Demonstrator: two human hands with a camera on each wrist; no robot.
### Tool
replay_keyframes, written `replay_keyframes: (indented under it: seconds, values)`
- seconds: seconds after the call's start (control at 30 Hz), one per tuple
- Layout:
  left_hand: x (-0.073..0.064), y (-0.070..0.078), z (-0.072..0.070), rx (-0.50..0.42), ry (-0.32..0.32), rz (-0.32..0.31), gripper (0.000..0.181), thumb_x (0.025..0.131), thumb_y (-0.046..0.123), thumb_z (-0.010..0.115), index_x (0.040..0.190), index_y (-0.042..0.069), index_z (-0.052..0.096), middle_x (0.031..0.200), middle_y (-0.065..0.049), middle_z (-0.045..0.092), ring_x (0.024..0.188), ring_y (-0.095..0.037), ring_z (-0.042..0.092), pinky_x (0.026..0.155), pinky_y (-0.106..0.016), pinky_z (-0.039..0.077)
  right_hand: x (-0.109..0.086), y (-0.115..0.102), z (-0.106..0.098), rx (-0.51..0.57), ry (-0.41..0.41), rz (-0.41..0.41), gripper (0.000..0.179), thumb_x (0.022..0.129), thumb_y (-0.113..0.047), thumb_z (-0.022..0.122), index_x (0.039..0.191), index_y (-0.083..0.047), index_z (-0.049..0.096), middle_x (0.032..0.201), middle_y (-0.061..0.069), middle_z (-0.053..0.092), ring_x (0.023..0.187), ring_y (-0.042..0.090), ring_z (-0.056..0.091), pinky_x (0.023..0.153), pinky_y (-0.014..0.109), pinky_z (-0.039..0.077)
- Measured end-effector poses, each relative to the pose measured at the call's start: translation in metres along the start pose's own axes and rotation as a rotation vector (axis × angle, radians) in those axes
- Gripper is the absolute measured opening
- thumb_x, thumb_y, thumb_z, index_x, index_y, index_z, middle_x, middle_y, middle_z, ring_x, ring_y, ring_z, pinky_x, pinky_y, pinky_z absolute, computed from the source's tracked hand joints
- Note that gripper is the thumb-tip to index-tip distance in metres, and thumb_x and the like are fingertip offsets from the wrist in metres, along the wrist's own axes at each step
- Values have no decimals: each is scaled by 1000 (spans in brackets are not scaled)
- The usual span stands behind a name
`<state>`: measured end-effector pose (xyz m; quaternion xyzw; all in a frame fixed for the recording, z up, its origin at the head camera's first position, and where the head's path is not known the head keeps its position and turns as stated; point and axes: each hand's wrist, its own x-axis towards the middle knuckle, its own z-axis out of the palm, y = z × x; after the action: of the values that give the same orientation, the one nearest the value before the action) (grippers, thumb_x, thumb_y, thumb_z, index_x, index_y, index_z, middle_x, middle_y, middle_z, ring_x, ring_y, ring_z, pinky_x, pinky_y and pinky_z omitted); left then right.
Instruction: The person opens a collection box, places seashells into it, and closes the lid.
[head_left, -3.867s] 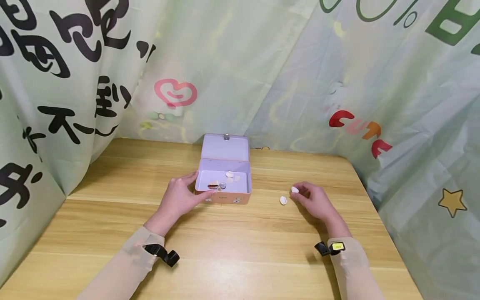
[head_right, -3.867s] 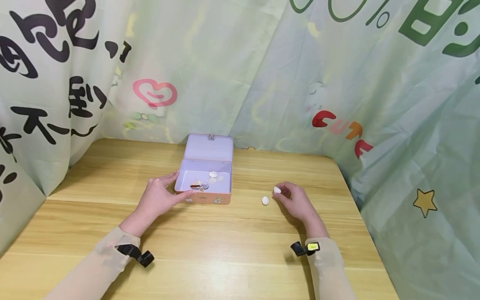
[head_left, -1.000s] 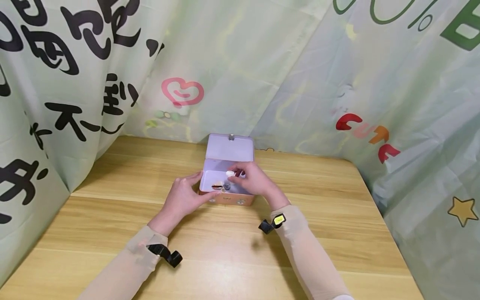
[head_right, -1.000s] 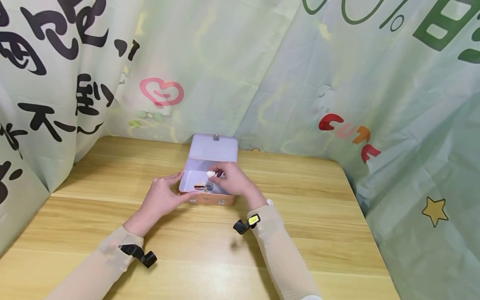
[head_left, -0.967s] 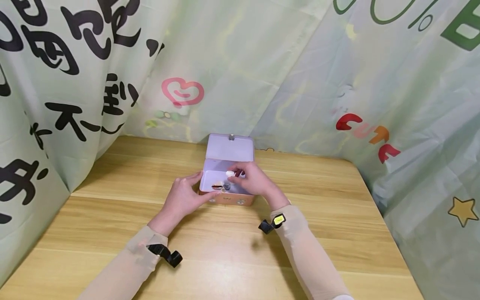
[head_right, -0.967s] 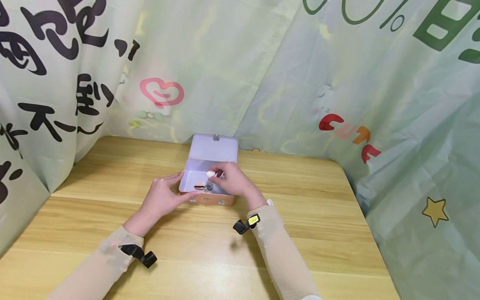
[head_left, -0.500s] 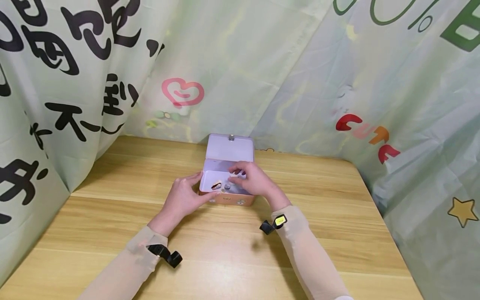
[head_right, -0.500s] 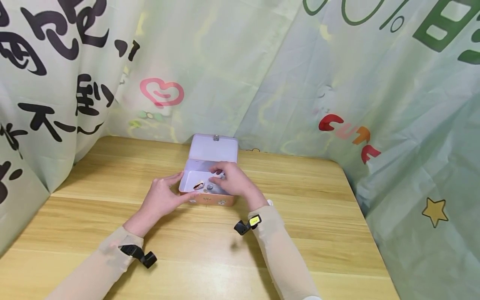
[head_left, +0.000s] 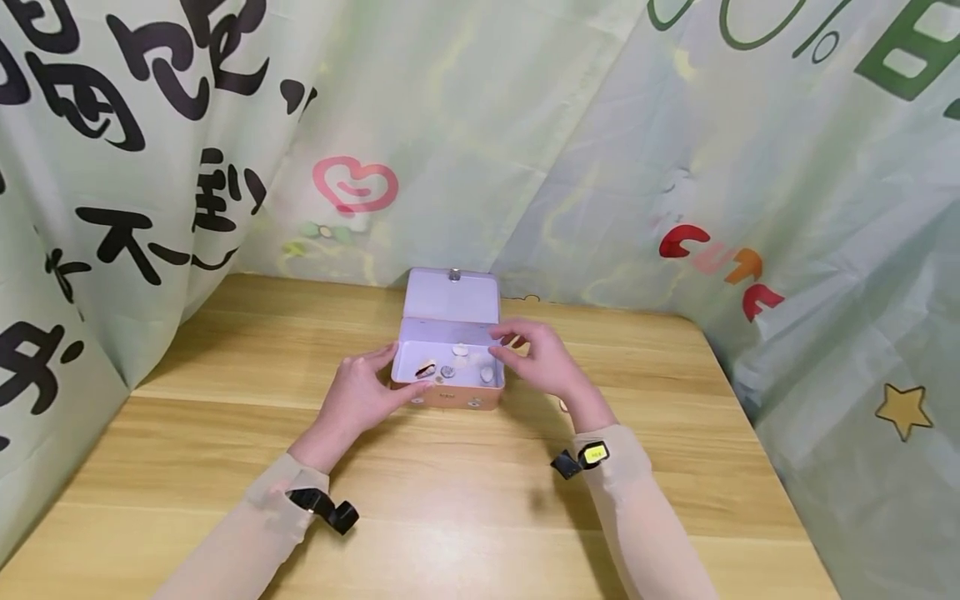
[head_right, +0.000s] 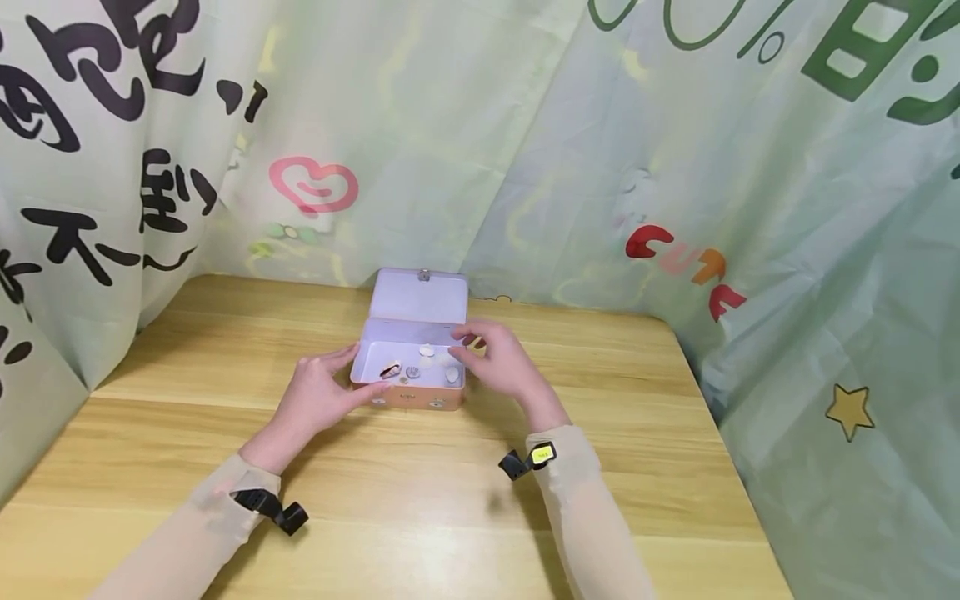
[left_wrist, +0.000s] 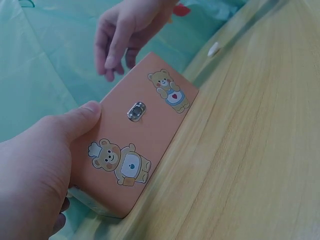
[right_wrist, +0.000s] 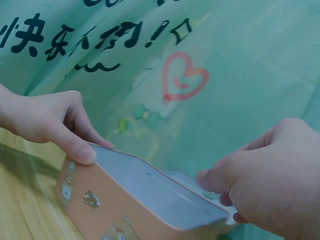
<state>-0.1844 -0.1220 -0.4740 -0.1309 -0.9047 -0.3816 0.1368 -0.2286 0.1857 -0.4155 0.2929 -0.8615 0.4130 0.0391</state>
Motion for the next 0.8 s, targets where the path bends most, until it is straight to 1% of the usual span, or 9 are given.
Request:
replay_keyframes:
  seconds: [0.2,0.3,0.4,0.47,0.57,0.6,0.67,0.73,0.8]
  values:
    - [-2,-1,-1,12,-5,-9,103,76,73,84,138,-8,64,139,-24,61,75,-22,64,61,-34,51,-24,14,-14,2,34,46,21,96,-4,78,115,4,75,113,14,75,100,35,68,88,57,55]
    - [-3,0,-1,-2,-16,-17,104,76,72,85,139,-8,63,139,-25,59,62,-23,60,54,-35,49,-40,24,-23,-18,27,100,23,97,-6,78,116,6,74,114,16,74,102,36,68,89,57,55]
    - [-3,0,-1,-14,-16,-13,103,77,71,85,140,-8,62,139,-26,59,69,-30,68,56,-36,50,-55,37,-31,-42,-1,164,27,97,-8,78,120,6,73,116,17,74,103,35,67,91,55,56]
    - [-2,-1,-1,-18,-13,-5,102,77,70,85,140,-8,62,139,-26,59,94,-37,74,59,-36,51,-65,46,-35,-52,-26,199,29,98,-9,78,122,6,72,118,16,73,105,34,66,92,54,55]
    - [-2,-2,-1,-11,-14,3,102,78,70,84,139,-8,63,139,-25,59,123,-42,65,62,-35,51,-78,56,-38,-59,-65,232,32,97,-12,79,124,5,72,118,15,73,106,33,66,92,52,55]
    - [-2,-2,-1,-12,-17,3,102,78,70,85,139,-8,63,139,-25,59,121,-41,67,60,-35,50,-82,59,-39,-59,-76,239,33,97,-12,80,124,4,72,117,14,73,105,33,66,91,51,55]
    - [-2,-1,-1,-12,-22,0,101,78,68,86,139,-8,63,139,-26,59,100,-38,74,54,-34,48,-90,62,-41,-49,-93,253,36,95,-13,82,124,3,72,116,13,73,104,32,66,90,50,55]
    - [-1,0,0,-7,-22,0,100,78,67,87,139,-8,63,140,-25,59,87,-34,72,52,-33,47,-96,66,-43,-44,-110,256,37,93,-13,84,124,2,72,116,12,72,103,30,66,91,49,54]
    - [-1,2,1,-10,-28,0,98,78,64,88,139,-8,63,140,-25,59,87,-34,71,55,-35,49,-102,69,-45,-46,-125,258,36,92,-11,84,124,1,73,117,10,72,104,28,65,93,48,52]
